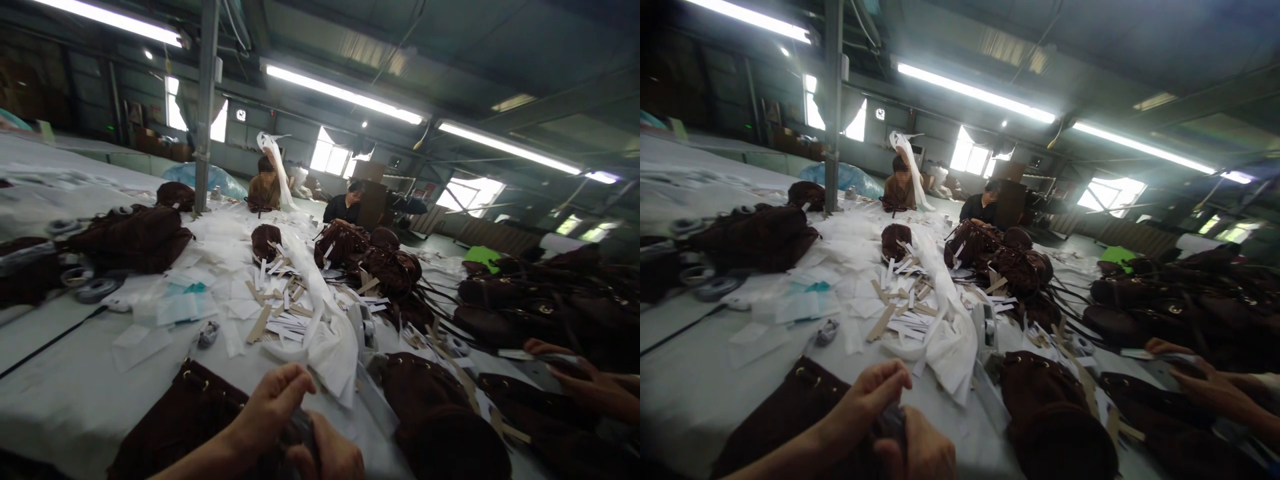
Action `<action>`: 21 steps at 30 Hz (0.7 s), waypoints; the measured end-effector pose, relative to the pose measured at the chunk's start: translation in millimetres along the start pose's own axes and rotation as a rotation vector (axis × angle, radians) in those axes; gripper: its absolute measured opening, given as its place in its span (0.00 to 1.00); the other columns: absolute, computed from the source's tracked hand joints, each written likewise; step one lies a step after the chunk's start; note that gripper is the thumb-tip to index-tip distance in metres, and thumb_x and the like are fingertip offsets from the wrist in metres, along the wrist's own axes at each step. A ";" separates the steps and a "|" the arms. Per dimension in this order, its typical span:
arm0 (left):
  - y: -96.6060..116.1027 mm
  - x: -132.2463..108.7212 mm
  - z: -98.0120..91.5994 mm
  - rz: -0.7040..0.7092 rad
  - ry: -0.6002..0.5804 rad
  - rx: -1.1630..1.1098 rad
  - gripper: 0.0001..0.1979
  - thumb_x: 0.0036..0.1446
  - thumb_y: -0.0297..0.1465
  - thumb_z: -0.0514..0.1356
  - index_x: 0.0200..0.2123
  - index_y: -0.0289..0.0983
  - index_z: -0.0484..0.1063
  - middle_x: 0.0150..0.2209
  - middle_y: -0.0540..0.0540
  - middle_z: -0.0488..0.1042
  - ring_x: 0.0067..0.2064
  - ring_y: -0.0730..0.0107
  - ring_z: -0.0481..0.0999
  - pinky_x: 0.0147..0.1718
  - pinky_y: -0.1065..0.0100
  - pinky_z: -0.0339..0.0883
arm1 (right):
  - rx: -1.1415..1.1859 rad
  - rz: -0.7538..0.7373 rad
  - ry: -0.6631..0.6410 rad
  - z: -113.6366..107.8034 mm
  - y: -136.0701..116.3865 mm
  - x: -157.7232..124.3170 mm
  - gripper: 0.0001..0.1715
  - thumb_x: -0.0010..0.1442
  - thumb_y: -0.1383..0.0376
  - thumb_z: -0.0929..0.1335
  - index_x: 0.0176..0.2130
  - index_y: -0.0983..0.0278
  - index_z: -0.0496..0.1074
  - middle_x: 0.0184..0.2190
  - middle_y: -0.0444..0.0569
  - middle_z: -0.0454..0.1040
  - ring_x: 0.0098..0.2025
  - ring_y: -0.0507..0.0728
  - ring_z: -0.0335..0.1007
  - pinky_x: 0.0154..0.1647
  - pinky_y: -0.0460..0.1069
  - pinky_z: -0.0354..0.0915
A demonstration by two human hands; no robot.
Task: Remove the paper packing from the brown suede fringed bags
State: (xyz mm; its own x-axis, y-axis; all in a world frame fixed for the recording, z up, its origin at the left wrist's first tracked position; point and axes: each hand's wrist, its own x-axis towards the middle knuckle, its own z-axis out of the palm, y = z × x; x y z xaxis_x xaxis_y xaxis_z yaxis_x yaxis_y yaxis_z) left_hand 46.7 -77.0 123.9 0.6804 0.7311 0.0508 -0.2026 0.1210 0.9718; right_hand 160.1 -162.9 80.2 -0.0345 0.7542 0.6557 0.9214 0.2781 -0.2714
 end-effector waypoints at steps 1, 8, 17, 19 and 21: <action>-6.9 3.3 3.1 -0.049 0.081 -0.168 0.15 0.58 0.44 0.55 0.30 0.38 0.64 0.19 0.57 0.56 0.21 0.78 0.51 0.20 0.73 0.47 | 0.009 0.079 0.003 3.6 -1.8 -2.8 0.28 0.65 0.46 0.52 0.36 0.61 0.67 0.18 0.43 0.73 0.18 0.55 0.72 0.17 0.46 0.61; -11.3 3.9 -8.0 -0.013 -0.003 -0.115 0.22 0.53 0.51 0.58 0.34 0.36 0.68 0.20 0.57 0.60 0.20 0.79 0.53 0.20 0.75 0.47 | -0.075 0.122 -0.003 7.7 1.3 -9.3 0.25 0.67 0.53 0.53 0.32 0.62 0.69 0.15 0.45 0.72 0.15 0.54 0.70 0.16 0.44 0.59; 0.4 10.5 13.6 -0.123 0.248 -0.631 0.22 0.49 0.47 0.64 0.26 0.40 0.55 0.17 0.60 0.55 0.18 0.81 0.50 0.18 0.76 0.48 | 0.163 0.308 0.019 1.2 -13.1 11.6 0.25 0.65 0.48 0.55 0.38 0.61 0.70 0.17 0.44 0.74 0.16 0.56 0.72 0.17 0.45 0.62; -9.5 13.1 14.6 -0.145 0.288 -0.663 0.23 0.49 0.49 0.62 0.26 0.40 0.56 0.17 0.60 0.55 0.17 0.80 0.51 0.18 0.75 0.49 | 0.127 0.349 0.067 8.7 -12.7 4.4 0.24 0.65 0.49 0.55 0.36 0.60 0.71 0.16 0.45 0.73 0.16 0.55 0.71 0.15 0.45 0.60; -12.2 9.6 8.3 -0.072 0.217 -0.440 0.23 0.51 0.54 0.57 0.28 0.38 0.62 0.17 0.58 0.58 0.19 0.78 0.54 0.19 0.75 0.49 | 0.087 0.278 0.060 10.5 -8.1 -2.3 0.24 0.66 0.51 0.56 0.32 0.60 0.71 0.15 0.45 0.72 0.16 0.54 0.71 0.16 0.44 0.60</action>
State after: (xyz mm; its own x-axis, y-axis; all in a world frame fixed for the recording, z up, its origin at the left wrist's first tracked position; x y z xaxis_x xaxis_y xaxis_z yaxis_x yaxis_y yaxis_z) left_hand 61.6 -77.1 114.4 0.5506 0.8279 -0.1072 -0.4704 0.4138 0.7794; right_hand 148.7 -160.7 73.5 0.2394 0.7728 0.5877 0.8555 0.1182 -0.5040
